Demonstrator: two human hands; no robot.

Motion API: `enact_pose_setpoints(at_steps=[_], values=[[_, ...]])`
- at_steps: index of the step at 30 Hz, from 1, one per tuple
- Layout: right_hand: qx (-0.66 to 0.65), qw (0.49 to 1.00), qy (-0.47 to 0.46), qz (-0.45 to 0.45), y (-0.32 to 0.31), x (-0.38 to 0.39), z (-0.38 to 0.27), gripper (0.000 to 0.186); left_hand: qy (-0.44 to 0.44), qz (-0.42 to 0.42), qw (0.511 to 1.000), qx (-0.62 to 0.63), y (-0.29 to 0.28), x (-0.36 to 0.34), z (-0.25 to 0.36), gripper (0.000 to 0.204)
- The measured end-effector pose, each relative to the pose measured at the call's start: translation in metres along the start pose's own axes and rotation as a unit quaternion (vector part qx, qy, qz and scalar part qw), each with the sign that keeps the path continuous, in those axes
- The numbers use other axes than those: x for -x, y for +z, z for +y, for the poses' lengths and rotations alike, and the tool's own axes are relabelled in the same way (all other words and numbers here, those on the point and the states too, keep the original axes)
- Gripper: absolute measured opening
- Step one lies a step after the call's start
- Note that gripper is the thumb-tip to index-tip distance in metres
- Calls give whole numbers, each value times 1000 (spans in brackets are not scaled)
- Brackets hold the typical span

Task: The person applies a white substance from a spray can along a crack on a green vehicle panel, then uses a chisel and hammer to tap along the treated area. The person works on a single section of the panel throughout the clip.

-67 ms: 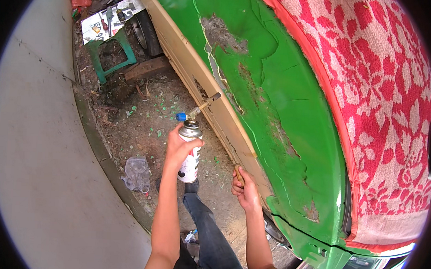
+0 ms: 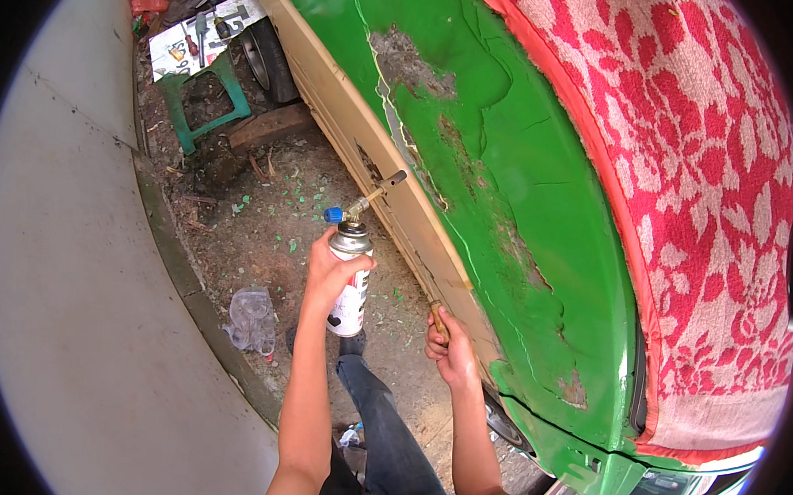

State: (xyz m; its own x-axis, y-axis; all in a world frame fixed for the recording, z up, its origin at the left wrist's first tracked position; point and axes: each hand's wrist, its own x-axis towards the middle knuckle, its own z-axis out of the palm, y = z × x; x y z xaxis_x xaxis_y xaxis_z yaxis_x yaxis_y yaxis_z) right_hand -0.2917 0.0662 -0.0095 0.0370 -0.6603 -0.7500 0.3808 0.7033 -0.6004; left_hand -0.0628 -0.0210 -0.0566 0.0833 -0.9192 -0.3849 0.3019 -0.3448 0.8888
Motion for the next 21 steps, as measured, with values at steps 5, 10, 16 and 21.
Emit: enact_pose_setpoints(at_steps=[5,10,16,21], values=[[-1,1000,0,1,0,-3,-1,31,-4,-3,1000,0,3,-2,3,42],[-1,1000,-4,5,2,-1,-1,31,-1,-8,1000,15,2,-3,-5,42],[-1,1000,-8,4,3,1,-3,31,-10,-14,1000,23,4,0,-2,42],[0,1000,-11,5,5,1,-3,31,-1,-13,1000,8,4,0,-2,44]])
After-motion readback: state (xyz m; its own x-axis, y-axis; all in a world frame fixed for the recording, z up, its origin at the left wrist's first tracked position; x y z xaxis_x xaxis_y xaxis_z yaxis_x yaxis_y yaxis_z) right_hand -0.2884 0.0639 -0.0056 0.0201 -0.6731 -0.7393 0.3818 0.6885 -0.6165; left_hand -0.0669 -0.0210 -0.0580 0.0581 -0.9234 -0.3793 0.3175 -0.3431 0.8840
